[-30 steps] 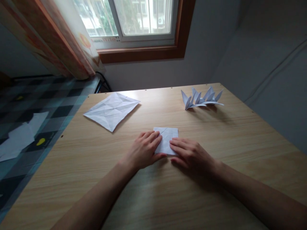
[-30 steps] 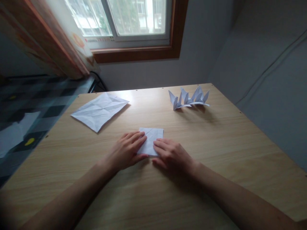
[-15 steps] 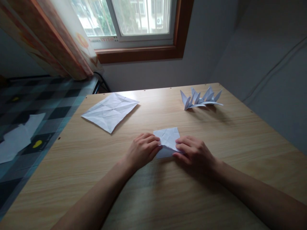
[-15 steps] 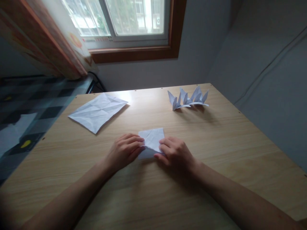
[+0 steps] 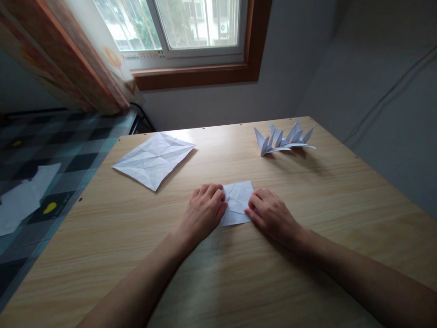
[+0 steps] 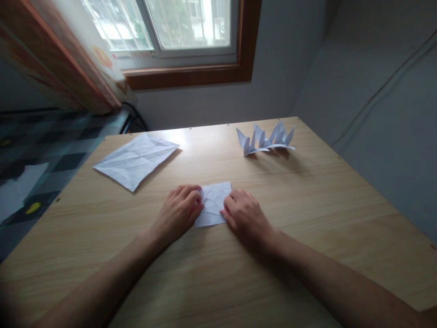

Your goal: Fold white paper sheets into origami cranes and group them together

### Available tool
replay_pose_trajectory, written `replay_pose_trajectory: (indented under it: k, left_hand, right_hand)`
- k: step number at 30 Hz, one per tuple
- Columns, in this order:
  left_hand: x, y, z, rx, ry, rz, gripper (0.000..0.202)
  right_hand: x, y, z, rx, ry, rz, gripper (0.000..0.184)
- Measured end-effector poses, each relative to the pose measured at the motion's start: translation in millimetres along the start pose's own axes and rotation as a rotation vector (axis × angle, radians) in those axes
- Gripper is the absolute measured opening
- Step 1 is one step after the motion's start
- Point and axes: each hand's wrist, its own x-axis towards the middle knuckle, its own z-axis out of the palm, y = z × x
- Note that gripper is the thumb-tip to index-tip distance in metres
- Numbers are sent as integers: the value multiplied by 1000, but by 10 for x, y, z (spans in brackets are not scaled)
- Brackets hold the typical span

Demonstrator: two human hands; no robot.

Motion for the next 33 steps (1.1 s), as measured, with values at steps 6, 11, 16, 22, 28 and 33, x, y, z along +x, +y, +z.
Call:
replay_pose_trajectory:
  k: [6, 11, 16, 22, 28, 33]
  left_hand:
    - [17, 7, -48, 56, -43, 369, 25]
    - [27, 74, -99, 126, -108, 397, 23]
    - [-15, 139, -109, 138, -111, 347, 23]
    - [-39, 166, -110, 168, -80, 302, 26]
    - [13, 131, -108, 185, -122, 178, 34]
    - [12, 28, -70, 54, -159, 159, 45]
  right_hand:
    - [-28, 34, -78, -17, 76, -322, 24]
    - [-110, 35, -178, -114, 63, -486, 30]
    - [-248, -91, -236, -343, 24, -440, 34]
    - [-327, -232, -229, -379, -2, -369, 31]
    - [-326, -423, -160, -322, 128, -497, 30]
    - [-240, -396, -75, 52, 148, -495, 25]
